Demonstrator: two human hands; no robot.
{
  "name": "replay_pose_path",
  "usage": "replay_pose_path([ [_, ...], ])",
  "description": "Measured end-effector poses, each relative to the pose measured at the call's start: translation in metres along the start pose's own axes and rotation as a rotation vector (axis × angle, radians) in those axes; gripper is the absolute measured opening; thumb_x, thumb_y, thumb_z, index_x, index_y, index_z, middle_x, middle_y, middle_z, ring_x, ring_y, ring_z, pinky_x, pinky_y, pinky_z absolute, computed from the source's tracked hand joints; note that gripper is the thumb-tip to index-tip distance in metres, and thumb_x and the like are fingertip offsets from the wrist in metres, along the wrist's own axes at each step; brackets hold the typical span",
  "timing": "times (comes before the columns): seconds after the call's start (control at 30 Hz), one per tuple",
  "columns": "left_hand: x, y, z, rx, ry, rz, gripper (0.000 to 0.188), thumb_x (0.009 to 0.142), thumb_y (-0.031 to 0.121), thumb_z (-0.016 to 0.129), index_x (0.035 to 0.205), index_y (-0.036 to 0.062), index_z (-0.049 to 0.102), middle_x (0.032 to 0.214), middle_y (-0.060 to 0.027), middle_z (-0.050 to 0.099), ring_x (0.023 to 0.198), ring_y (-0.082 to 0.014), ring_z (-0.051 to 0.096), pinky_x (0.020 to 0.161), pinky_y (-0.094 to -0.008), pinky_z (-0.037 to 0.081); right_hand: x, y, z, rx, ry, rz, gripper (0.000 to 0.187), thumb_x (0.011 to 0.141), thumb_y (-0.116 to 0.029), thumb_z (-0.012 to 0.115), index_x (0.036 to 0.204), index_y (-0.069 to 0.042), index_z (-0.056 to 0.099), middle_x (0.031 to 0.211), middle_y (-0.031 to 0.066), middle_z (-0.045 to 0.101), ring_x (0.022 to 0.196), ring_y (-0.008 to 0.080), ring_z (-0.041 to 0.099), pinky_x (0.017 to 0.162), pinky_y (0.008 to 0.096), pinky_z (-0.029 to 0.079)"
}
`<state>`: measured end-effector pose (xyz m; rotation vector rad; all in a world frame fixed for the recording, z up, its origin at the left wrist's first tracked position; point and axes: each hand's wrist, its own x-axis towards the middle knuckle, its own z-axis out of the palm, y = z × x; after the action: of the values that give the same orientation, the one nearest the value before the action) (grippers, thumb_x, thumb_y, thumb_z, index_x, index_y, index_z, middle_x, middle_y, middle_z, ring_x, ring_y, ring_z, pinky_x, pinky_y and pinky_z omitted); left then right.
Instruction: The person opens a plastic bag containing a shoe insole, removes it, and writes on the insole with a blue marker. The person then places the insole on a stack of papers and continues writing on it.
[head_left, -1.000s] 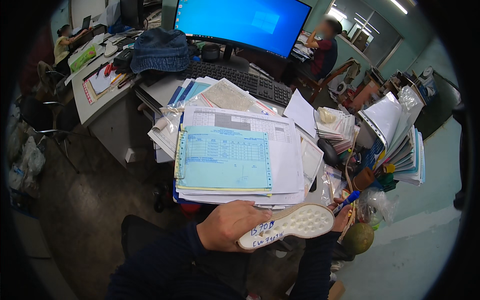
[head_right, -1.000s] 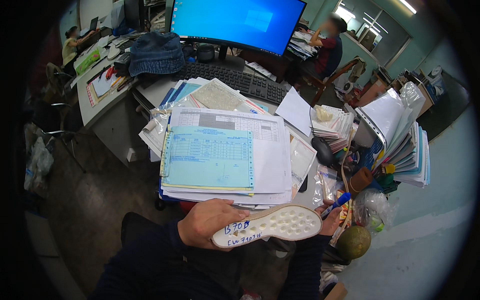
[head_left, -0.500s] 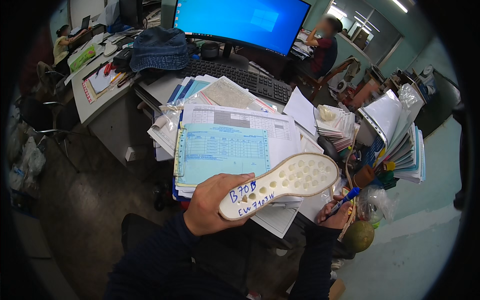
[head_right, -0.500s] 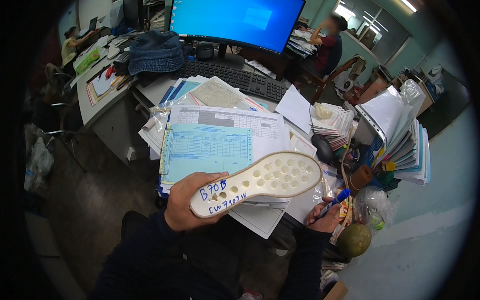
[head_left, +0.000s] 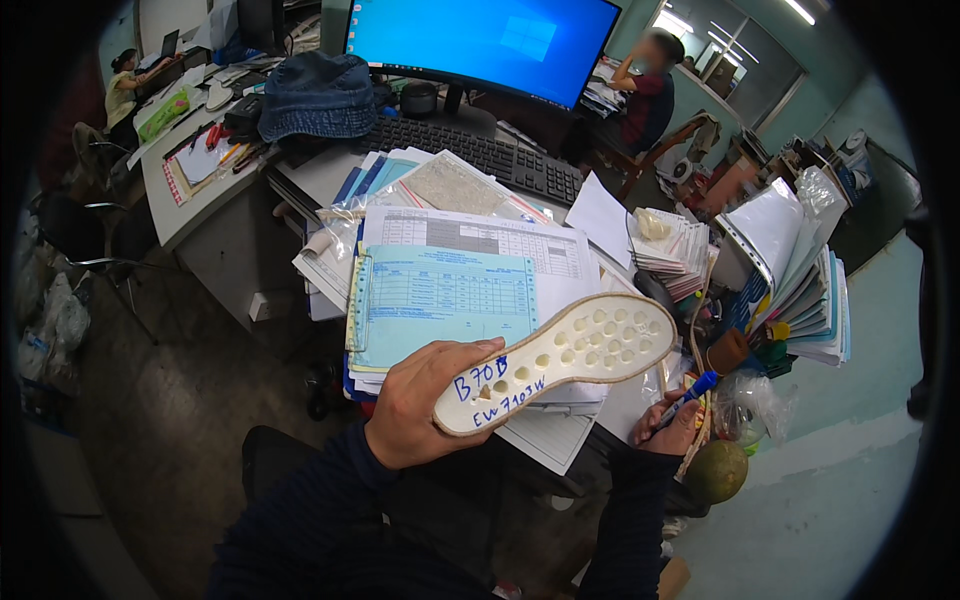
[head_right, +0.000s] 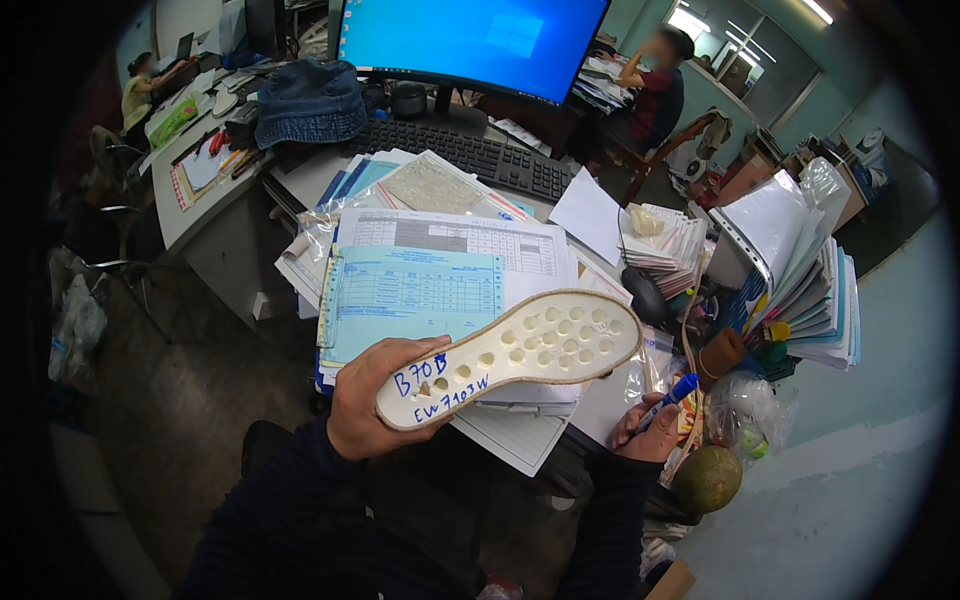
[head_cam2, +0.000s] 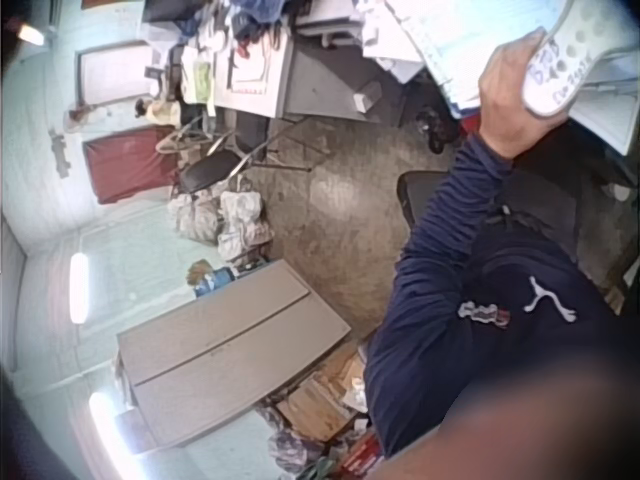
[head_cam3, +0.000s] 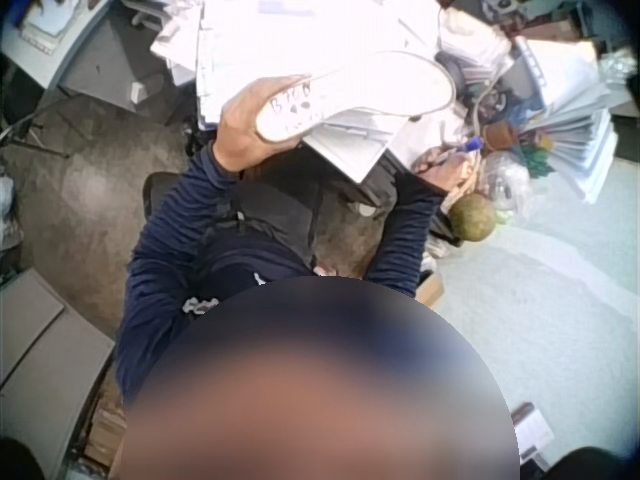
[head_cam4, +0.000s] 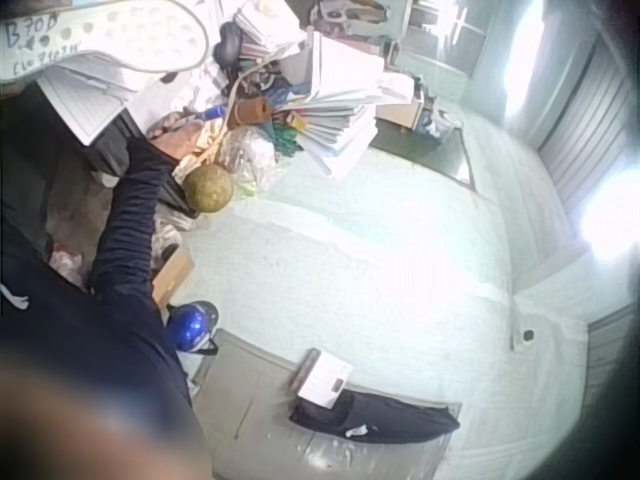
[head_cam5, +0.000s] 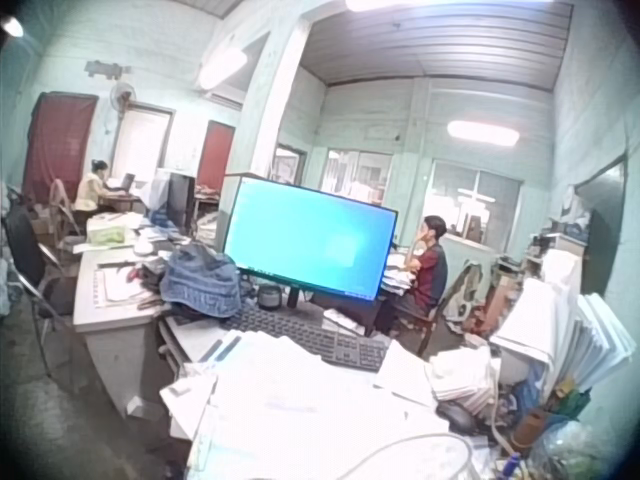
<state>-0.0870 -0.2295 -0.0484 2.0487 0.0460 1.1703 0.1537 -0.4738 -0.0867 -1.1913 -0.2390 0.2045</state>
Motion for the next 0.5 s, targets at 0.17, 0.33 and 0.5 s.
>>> replay_pose_path([
  [0.17, -0.0010, -0.0009, 0.0020, 0.004, 0.016, 0.013, 0.072, 0.059, 0.008, 0.087, 0.123, -0.0008, 0.055, 0.120, -0.0192, 0.066, 0.101, -0.0318, 0.067, 0.085, -0.0364, 0.055, 0.0005, 0.0000, -0.0010, 0.014, 0.017, 0.029, 0.050, 0.093, -0.060, 0.052, 0.099, -0.010, 0.050, 0.056, 0.0018, 0.044, 0.036, 0.0111, 0.039, 0.032, 0.0231, 0.030],
  [0.33, -0.0014, -0.0017, 0.0019, 0.010, 0.018, 0.021, 0.071, 0.059, 0.008, 0.087, 0.123, -0.0010, 0.055, 0.119, -0.0196, 0.066, 0.101, -0.0320, 0.068, 0.085, -0.0365, 0.055, 0.0006, -0.0002, -0.0002, -0.013, 0.029, 0.033, 0.048, 0.091, -0.061, 0.055, 0.102, -0.014, 0.053, 0.057, 0.0001, 0.044, 0.036, 0.0098, 0.037, 0.032, 0.0235, 0.029],
  [0.5, -0.0020, -0.0022, 0.0024, 0.012, 0.021, 0.013, 0.071, 0.060, 0.008, 0.087, 0.123, -0.0010, 0.055, 0.119, -0.0197, 0.066, 0.101, -0.0319, 0.068, 0.084, -0.0366, 0.055, -0.0007, -0.0019, 0.0017, -0.037, 0.022, 0.017, 0.049, 0.094, -0.058, 0.052, 0.097, -0.010, 0.050, 0.057, 0.0021, 0.044, 0.036, 0.0103, 0.039, 0.033, 0.0219, 0.029],
])
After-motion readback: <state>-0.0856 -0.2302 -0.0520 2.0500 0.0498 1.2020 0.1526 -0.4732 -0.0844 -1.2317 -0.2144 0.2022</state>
